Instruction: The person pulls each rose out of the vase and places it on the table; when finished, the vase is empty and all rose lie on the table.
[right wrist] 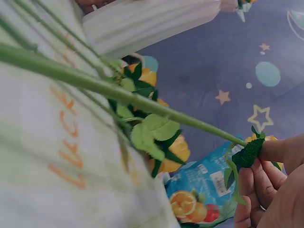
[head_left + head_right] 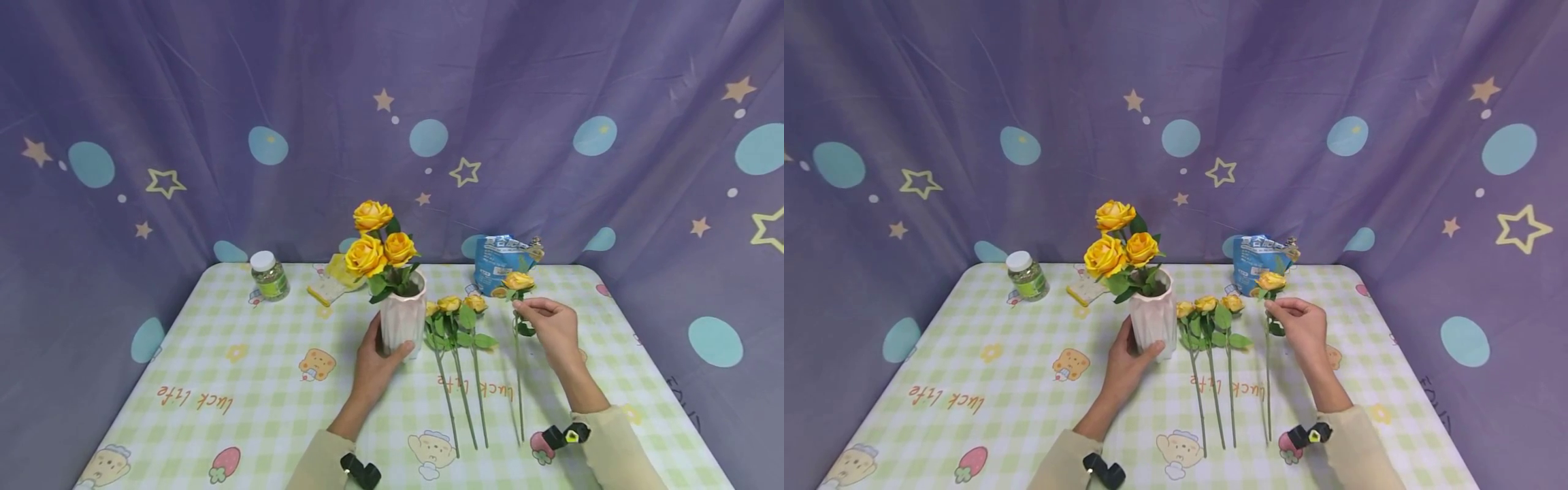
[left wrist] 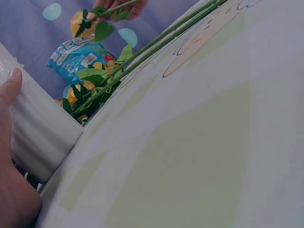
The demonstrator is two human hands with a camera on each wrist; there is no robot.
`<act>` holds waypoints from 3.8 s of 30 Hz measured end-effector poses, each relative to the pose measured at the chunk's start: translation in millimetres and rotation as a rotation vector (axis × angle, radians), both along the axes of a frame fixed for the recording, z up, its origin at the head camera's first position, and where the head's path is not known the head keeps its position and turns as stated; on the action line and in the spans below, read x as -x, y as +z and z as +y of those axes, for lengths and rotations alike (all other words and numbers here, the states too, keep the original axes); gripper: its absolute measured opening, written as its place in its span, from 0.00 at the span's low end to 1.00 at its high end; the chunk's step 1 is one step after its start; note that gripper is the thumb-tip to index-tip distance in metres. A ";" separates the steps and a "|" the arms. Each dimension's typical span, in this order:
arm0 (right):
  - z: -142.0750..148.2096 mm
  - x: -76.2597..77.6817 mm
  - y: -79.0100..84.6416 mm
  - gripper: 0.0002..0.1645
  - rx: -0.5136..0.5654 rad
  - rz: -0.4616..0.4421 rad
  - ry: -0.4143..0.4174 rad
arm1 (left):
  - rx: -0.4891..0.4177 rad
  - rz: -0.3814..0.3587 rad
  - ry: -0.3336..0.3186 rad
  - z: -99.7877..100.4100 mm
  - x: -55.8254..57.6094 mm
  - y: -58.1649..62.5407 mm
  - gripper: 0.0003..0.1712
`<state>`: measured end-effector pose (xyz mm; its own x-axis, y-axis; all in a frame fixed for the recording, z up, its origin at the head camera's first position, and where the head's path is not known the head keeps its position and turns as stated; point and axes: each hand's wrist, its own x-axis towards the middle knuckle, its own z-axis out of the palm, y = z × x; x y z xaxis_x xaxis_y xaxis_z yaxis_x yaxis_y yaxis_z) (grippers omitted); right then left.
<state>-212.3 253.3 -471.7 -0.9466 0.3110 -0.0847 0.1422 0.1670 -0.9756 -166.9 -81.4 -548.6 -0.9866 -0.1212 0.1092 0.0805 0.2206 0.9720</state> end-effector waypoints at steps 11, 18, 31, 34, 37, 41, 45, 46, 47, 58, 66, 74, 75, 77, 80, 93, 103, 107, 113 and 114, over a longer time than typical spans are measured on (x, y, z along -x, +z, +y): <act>0.3 8.3 -27.3 0.17 -0.063 -0.066 0.046 | 0.006 -0.002 0.003 0.3 0.4 -0.2 0.55; 0.2 14.8 -41.4 0.16 -0.122 -0.142 0.076 | 0.018 -0.006 0.005 0.1 1.2 -2.0 0.55; -6.0 16.4 -57.9 0.15 -0.233 -0.160 0.101 | 0.021 -0.003 0.003 0.3 0.9 -2.8 0.55; -7.7 15.9 -58.4 0.13 -0.252 -0.144 0.092 | 0.021 -0.003 0.001 0.3 0.8 -2.2 0.55; -9.0 15.6 -59.0 0.14 -0.269 -0.131 0.089 | 0.018 -0.001 0.001 0.1 0.9 -1.7 0.55; -9.2 14.8 -60.0 0.15 -0.273 -0.130 0.080 | 0.019 0.001 0.006 0.1 0.8 -0.9 0.55; -7.6 11.4 -60.9 0.21 -0.243 -0.114 0.081 | 0.014 -0.001 0.008 0.7 0.6 -0.3 0.55; -6.9 10.1 -60.8 0.22 -0.232 -0.110 0.085 | 0.015 -0.001 0.007 1.0 0.7 -0.3 0.55; -6.4 8.8 -60.5 0.22 -0.219 -0.105 0.089 | 0.014 -0.003 0.006 1.3 0.9 -0.2 0.55; -5.7 -0.5 -55.3 0.15 -0.272 0.009 0.053 | 0.018 0.001 0.008 0.2 1.2 -2.6 0.55; -11.2 -6.9 -45.9 0.10 -0.256 0.147 -0.020 | 0.016 0.011 0.005 0.3 1.0 -2.4 0.55; -20.4 -14.8 -27.1 0.09 -0.133 0.325 -0.034 | 0.019 0.007 0.006 0.3 0.6 -0.6 0.55; -21.2 -15.3 -25.3 0.09 -0.122 0.350 -0.037 | 0.015 0.006 0.006 0.3 0.4 0.1 0.55; -22.6 -16.0 -22.3 0.08 -0.105 0.397 -0.047 | 0.007 0.010 0.004 0.4 0.2 0.7 0.55; -25.3 -18.4 -16.4 0.07 -0.078 0.455 -0.057 | -0.001 0.017 0.003 0.5 -0.1 0.9 0.54; -50.8 -36.9 18.7 0.06 0.125 0.673 0.048 | 0.003 0.024 0.001 0.5 0.5 -1.5 0.54; -79.7 -49.8 35.5 0.08 0.168 0.863 0.185 | 0.004 0.010 -0.002 -0.5 0.1 -1.3 0.55; -92.5 -52.5 41.1 0.11 0.184 0.928 0.234 | -0.005 0.014 -0.006 -0.4 0.4 -0.2 0.55; -113.6 -56.4 46.1 0.17 0.182 0.932 0.267 | -0.002 0.021 -0.007 -0.2 0.4 0.5 0.55; -117.3 -57.9 46.2 0.18 0.174 0.924 0.270 | -0.003 0.022 -0.008 -0.1 0.4 0.4 0.55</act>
